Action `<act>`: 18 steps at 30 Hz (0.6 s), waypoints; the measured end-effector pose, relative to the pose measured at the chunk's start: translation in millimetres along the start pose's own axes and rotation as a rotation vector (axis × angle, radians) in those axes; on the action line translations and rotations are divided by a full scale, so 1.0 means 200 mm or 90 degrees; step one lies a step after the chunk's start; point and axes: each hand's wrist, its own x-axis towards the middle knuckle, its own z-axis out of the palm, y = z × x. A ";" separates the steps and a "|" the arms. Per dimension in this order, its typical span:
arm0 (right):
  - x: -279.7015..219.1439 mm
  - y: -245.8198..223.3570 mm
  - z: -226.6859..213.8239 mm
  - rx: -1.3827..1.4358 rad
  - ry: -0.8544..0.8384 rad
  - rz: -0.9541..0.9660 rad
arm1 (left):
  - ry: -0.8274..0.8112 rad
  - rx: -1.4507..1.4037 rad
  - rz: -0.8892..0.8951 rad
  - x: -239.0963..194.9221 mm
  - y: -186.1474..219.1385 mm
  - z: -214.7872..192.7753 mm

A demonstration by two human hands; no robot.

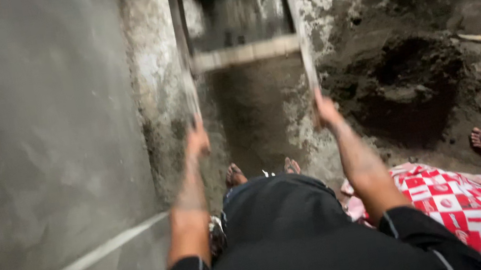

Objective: The person uses a long wooden screed to level wet concrete in a narrow channel while another worker shovels additional concrete into the area. The screed is repeatedly pulled toward the camera to flatten the surface.

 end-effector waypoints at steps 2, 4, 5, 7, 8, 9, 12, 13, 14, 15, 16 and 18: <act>-0.07 -0.54 -0.17 0.002 0.010 -0.027 | 0.075 0.049 0.056 0.02 0.46 -0.14; 0.21 -0.53 -0.22 0.167 0.001 -0.001 | 0.081 -0.058 0.073 0.06 0.58 -0.15; 0.36 -0.53 -0.25 0.333 -0.005 0.028 | 0.083 -0.163 0.092 0.09 0.65 -0.16; -0.12 -0.62 -0.23 0.224 0.022 0.010 | 0.078 -0.123 0.120 -0.12 0.52 -0.15; -0.35 -0.67 -0.24 0.111 0.047 -0.011 | 0.075 -0.088 0.149 -0.21 0.47 -0.14; -0.38 -0.45 -0.11 0.114 0.050 -0.013 | 0.075 -0.087 0.153 -0.21 0.19 -0.05; -0.39 0.33 0.11 0.118 0.059 0.012 | 0.061 -0.146 0.059 -0.31 -0.40 0.17; -0.32 0.65 0.19 0.120 0.031 0.034 | 0.060 -0.146 0.026 -0.42 -0.54 0.19; -0.22 0.93 0.31 0.124 0.002 0.057 | 0.059 -0.143 -0.006 -0.55 -0.67 0.21; -0.32 0.97 0.32 0.125 -0.001 0.055 | 0.062 -0.142 -0.006 -0.60 -0.71 0.19; -0.41 1.01 0.33 0.104 -0.012 0.086 | 0.028 -0.059 -0.111 -0.63 -0.73 0.18; -0.41 1.21 0.36 0.084 -0.018 0.113 | -0.005 0.023 -0.210 -0.66 -0.76 0.18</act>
